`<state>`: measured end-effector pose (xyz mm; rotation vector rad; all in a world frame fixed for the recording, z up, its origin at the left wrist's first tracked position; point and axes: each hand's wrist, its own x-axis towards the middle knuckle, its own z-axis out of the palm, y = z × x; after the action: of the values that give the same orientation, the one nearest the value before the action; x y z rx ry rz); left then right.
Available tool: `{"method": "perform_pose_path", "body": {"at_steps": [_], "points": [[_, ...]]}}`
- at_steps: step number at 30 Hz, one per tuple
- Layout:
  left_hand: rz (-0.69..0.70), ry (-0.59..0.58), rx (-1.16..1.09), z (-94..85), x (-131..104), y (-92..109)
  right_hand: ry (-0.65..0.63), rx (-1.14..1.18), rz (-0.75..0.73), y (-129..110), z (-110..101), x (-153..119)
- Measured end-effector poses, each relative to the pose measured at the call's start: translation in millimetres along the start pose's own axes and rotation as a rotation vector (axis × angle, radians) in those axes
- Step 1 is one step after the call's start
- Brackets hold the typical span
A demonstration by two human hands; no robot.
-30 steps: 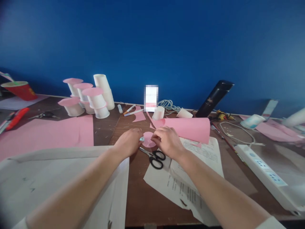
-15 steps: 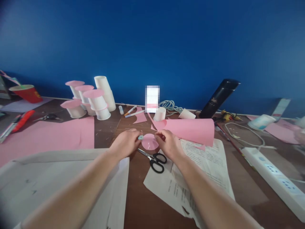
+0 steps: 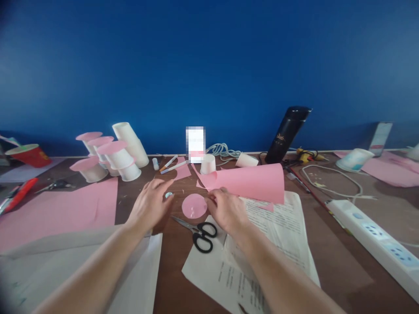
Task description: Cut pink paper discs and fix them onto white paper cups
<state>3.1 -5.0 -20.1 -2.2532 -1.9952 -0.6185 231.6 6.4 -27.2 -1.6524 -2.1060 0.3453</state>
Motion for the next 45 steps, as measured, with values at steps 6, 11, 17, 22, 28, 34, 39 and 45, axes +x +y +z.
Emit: {"method": "perform_pose_path", "body": {"at_steps": [6,11,17,22,28,34,39,45], "points": [[0.142,-0.111,-0.040,7.2,-2.7,22.9,-0.053,-0.002,0.021,-6.9,3.9,-1.9],[0.095,-0.194,-0.063,13.9,-4.9,28.6,-0.104,0.003,0.043,-16.5,5.4,-3.0],[-0.019,-0.257,-0.107,12.8,-5.4,32.9,-0.156,0.059,0.087,-16.9,6.0,-0.6],[-0.046,-0.262,-0.118,12.9,-5.6,33.7,-0.153,0.070,0.103,-15.7,6.0,0.6],[-0.044,-0.252,-0.117,11.7,-6.3,34.7,-0.148,0.082,0.078,-15.0,5.6,0.9],[-0.048,-0.233,-0.101,13.6,-9.5,32.4,-0.095,0.072,0.028,-13.9,7.1,-0.6],[-0.007,-0.042,-0.098,12.3,-10.3,33.3,-0.047,0.343,0.063,-9.0,11.4,2.9],[0.024,0.383,-0.199,3.6,-5.0,36.3,0.059,0.952,0.151,-3.6,7.7,10.5]]}}
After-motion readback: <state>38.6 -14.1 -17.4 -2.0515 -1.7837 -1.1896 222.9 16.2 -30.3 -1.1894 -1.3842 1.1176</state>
